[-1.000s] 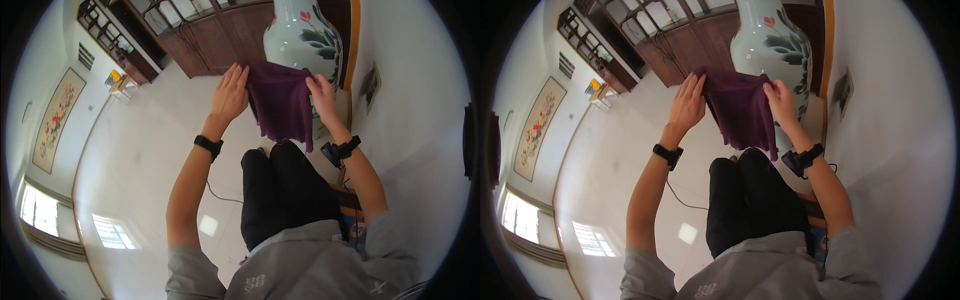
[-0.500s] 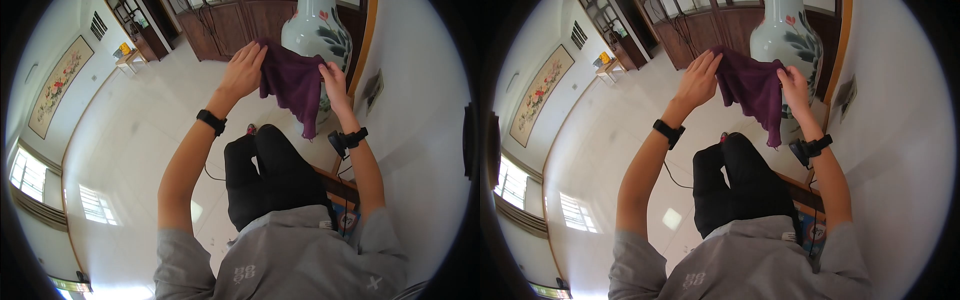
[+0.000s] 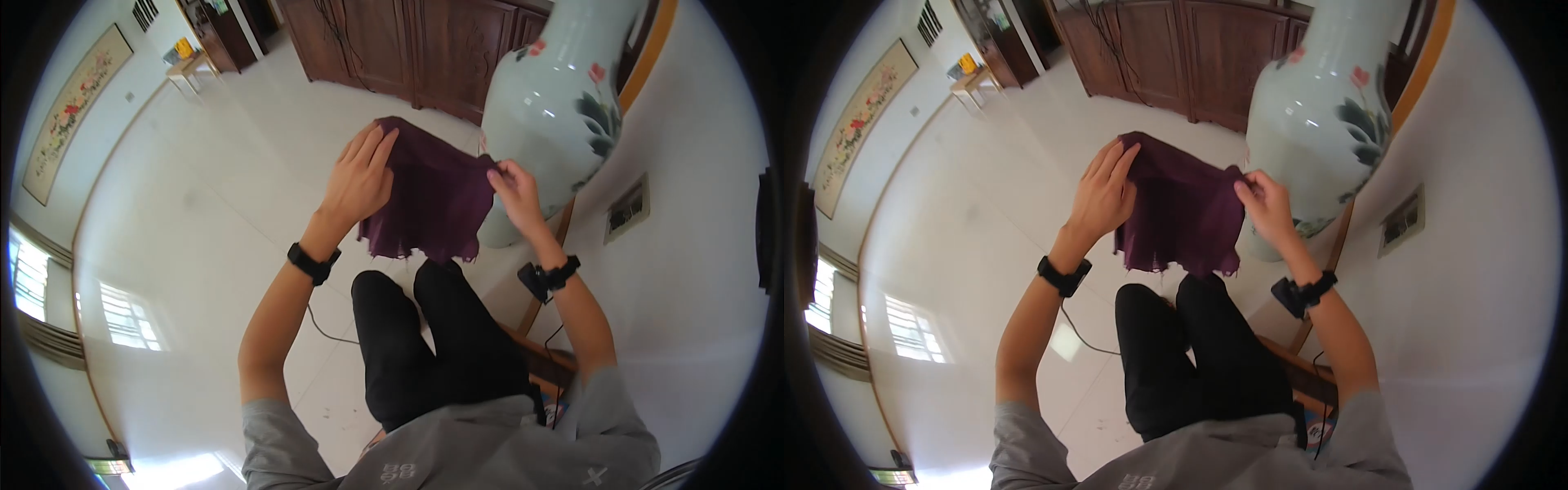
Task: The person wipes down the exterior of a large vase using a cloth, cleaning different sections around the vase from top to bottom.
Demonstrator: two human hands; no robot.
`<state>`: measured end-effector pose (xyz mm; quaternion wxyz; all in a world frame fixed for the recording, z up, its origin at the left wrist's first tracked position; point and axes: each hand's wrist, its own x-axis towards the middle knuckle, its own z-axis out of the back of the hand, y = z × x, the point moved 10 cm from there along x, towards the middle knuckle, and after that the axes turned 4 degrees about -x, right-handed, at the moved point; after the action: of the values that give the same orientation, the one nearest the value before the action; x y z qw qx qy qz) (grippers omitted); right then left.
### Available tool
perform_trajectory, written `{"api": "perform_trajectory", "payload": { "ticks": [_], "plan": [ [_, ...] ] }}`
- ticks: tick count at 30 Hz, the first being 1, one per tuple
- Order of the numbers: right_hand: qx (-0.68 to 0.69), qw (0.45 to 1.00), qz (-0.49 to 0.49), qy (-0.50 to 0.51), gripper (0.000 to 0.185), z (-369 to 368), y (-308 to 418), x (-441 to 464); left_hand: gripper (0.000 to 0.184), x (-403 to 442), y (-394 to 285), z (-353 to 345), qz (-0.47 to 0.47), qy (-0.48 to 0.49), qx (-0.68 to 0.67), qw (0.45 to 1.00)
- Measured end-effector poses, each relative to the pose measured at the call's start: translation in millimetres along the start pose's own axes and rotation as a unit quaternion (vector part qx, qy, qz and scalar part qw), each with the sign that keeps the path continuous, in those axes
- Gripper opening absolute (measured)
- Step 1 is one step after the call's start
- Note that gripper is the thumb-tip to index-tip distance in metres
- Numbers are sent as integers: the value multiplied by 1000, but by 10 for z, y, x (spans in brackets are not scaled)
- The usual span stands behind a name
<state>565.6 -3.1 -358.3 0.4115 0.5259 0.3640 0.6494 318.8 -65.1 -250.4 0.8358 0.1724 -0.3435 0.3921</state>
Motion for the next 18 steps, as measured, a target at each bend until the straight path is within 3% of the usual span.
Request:
{"api": "perform_trajectory", "payload": {
  "ticks": [9, 11, 14, 18],
  "plan": [
    [-55, 989, -77, 117, 12, -811, -861, 578, 60, -645, 1312, -1298, 99, 24, -104, 989],
    [-63, 986, -89, 127, 11, -791, -796, 462, 60, -764, 1179, -1264, 120, 23, -113, 986],
    [-65, 989, -78, 104, 15, -999, -1255, 1051, 59, -742, 1674, -1610, 137, 31, -99, 985],
    [-65, 989, -83, 103, 16, -1040, -1342, 1358, 59, -620, 1996, -1439, 142, 32, -61, 987]
  ]
}}
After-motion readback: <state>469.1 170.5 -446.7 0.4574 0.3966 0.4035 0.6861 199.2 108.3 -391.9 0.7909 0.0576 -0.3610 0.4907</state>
